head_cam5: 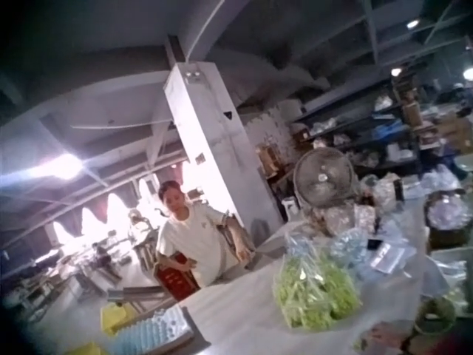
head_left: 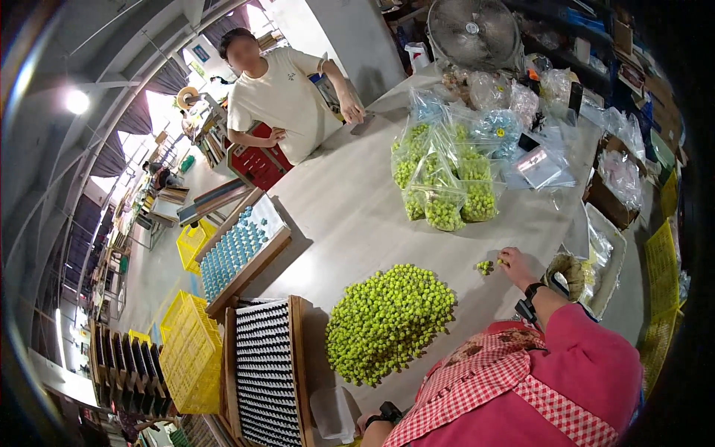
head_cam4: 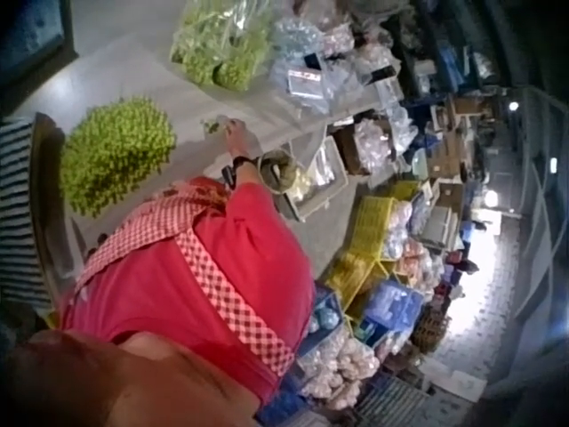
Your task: Sorting and counting small green plastic or rubber objects on a factory workbench.
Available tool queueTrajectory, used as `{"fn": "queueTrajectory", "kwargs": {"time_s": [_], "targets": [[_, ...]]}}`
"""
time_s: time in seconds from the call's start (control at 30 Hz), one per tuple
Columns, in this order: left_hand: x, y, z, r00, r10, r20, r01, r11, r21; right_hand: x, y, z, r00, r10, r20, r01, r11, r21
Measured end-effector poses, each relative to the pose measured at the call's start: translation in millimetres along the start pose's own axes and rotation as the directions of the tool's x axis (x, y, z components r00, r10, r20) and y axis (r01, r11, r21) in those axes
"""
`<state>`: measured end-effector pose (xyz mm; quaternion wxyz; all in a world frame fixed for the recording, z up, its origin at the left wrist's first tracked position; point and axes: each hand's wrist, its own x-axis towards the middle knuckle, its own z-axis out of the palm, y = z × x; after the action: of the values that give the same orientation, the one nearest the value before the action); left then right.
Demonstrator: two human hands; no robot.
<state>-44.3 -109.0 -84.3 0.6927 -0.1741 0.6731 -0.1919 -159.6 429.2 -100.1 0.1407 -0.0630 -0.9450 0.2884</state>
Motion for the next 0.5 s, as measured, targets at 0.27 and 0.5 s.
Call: {"fn": "queueTrajectory", "kwargs": {"time_s": [0.27, 0.5], "targets": [[11.9, -2.2, 7.8, 1.0, -0.011, -0.007, 0.011, 1.0, -0.014, 8.6, 2.0, 2.7, 0.999, 0.05, -0.019, -0.05, 0.999, 0.02], [19.4, 2.5, 7.3, 1.0, -0.014, -0.01, 0.014, 1.0, -0.007, 10.1, 9.7, 3.9, 0.998, 0.051, -0.041, -0.051, 0.999, 0.0]]}}
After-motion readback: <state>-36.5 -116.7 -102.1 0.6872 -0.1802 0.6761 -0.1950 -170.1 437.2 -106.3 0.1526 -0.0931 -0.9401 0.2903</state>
